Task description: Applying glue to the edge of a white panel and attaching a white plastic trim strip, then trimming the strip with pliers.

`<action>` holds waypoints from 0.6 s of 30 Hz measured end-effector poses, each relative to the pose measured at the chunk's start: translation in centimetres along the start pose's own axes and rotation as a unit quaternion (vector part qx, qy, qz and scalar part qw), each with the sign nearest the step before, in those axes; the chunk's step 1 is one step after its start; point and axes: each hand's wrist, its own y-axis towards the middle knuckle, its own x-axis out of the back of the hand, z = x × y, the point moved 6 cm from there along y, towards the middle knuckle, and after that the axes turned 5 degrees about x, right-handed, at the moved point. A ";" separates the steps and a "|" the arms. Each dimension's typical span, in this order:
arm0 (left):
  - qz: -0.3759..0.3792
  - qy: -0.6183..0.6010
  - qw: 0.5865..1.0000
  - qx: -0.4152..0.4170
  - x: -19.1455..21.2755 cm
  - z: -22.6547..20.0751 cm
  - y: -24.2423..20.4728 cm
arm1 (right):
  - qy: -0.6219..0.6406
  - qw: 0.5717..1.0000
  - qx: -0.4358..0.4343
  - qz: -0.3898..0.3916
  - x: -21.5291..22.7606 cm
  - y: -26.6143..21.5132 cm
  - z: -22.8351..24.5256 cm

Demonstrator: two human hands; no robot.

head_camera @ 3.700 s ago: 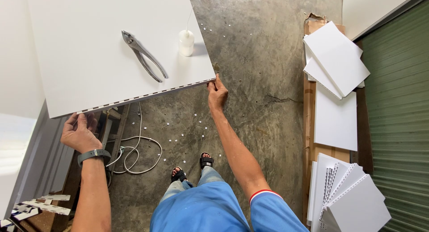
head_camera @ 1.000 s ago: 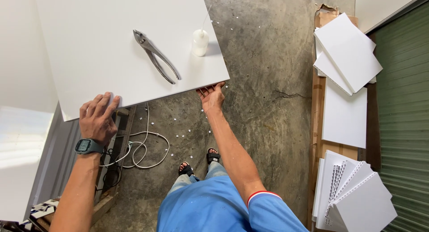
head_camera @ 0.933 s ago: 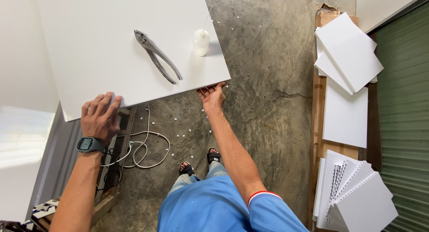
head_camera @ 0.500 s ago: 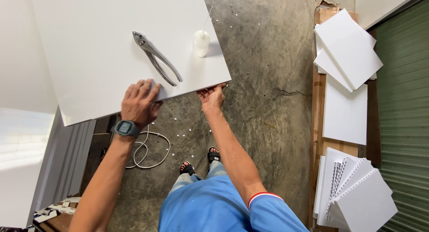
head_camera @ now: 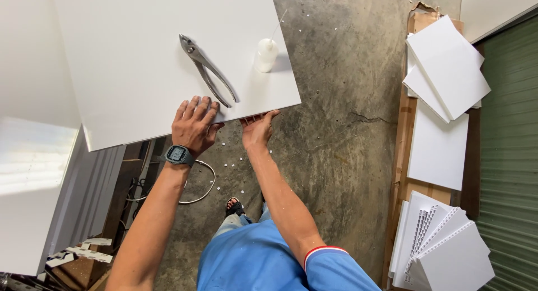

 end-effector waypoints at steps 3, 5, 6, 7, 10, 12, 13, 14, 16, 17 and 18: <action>-0.007 0.018 1.000 -0.001 -0.6 0.2 -0.2 | -0.010 0.999 -0.032 -0.013 -0.6 -1.6 -2.3; -0.007 0.022 1.000 0.000 -0.9 0.3 -0.3 | -0.001 0.999 -0.038 0.004 -1.0 -2.6 -3.9; -0.008 0.027 1.000 0.001 -1.0 0.3 -0.4 | 0.008 0.999 -0.043 0.023 -1.3 -3.1 -4.7; -0.007 0.027 1.000 0.001 -1.2 0.3 -0.4 | 0.009 0.999 -0.044 0.022 -1.6 -3.6 -5.2; -0.012 0.013 1.000 0.005 -1.3 0.4 -0.4 | 0.010 0.998 -0.040 0.038 -2.6 -4.7 -6.1; -0.007 0.012 1.000 0.004 -1.6 0.5 -0.4 | 0.046 0.996 -0.050 0.049 -2.9 -5.1 -6.6; -0.006 0.011 1.000 0.006 -1.6 0.5 -0.5 | 0.044 0.997 -0.052 0.048 -2.9 -5.3 -6.6; -0.014 0.011 1.000 0.004 -1.6 0.5 -0.6 | 0.037 0.997 -0.052 0.054 -2.9 -5.5 -6.6; -0.021 0.013 1.000 0.000 -1.7 0.6 -0.6 | 0.031 0.996 -0.052 0.059 -2.9 -5.7 -6.6; -0.029 0.004 1.000 -0.004 -1.8 0.7 -0.7 | 0.002 0.997 -0.049 0.060 -2.7 -5.6 -6.5; -0.037 -0.005 0.999 -0.009 -1.9 0.7 -0.8 | -0.027 0.997 -0.046 0.060 -2.6 -5.6 -6.4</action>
